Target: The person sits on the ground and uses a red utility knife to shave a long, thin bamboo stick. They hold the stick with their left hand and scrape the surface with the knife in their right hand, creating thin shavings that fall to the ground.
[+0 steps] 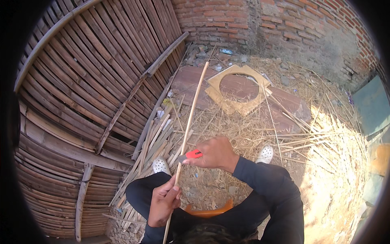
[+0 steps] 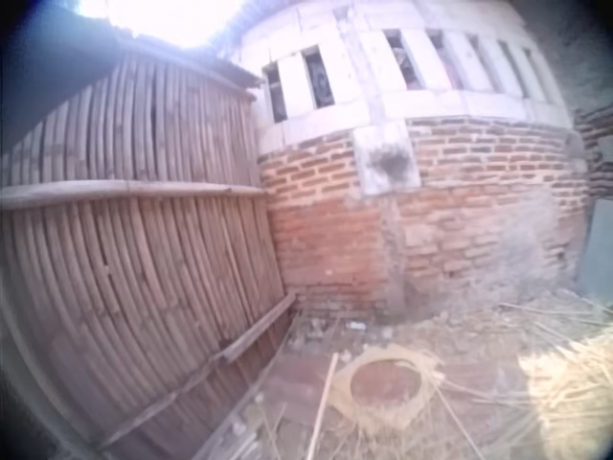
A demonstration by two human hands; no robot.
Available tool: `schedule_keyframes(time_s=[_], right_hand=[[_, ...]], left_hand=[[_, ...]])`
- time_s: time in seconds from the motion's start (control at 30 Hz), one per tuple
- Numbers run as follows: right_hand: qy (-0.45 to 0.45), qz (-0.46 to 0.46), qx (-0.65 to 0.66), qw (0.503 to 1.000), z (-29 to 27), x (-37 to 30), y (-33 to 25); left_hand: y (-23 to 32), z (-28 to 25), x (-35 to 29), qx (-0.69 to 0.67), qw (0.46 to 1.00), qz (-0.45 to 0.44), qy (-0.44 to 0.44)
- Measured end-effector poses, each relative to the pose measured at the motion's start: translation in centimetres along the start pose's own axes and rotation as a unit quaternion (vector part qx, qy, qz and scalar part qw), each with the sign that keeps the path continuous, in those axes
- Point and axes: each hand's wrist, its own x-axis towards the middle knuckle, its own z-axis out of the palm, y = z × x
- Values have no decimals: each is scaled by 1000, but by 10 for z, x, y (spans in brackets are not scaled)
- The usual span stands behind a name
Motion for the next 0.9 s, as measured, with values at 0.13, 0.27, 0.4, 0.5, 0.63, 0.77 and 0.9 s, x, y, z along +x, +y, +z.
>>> schedule_keyframes(time_s=[0.13,0.27,0.4,0.5,0.63,0.77,0.9], right_hand=[[35,-13,-17,999,9,13,27],[31,35,-21,999,6,14,28],[25,159,-55,985,5,27,72],[3,144,-45,989,4,22,55],[-31,120,-20,992,5,15,32],[10,177,-56,983,1,24,82],[25,226,-78,971,-10,29,106]], left_hand=[[-9,-2,2,4,1000,12,2],[-8,-2,-1,20,1000,16,0],[-24,-4,-22,45,999,4,-13],[-24,-3,-26,48,999,10,-13],[-31,-10,-28,115,992,48,3],[-33,-2,-40,166,982,90,-17],[-33,2,-49,249,958,140,-25]])
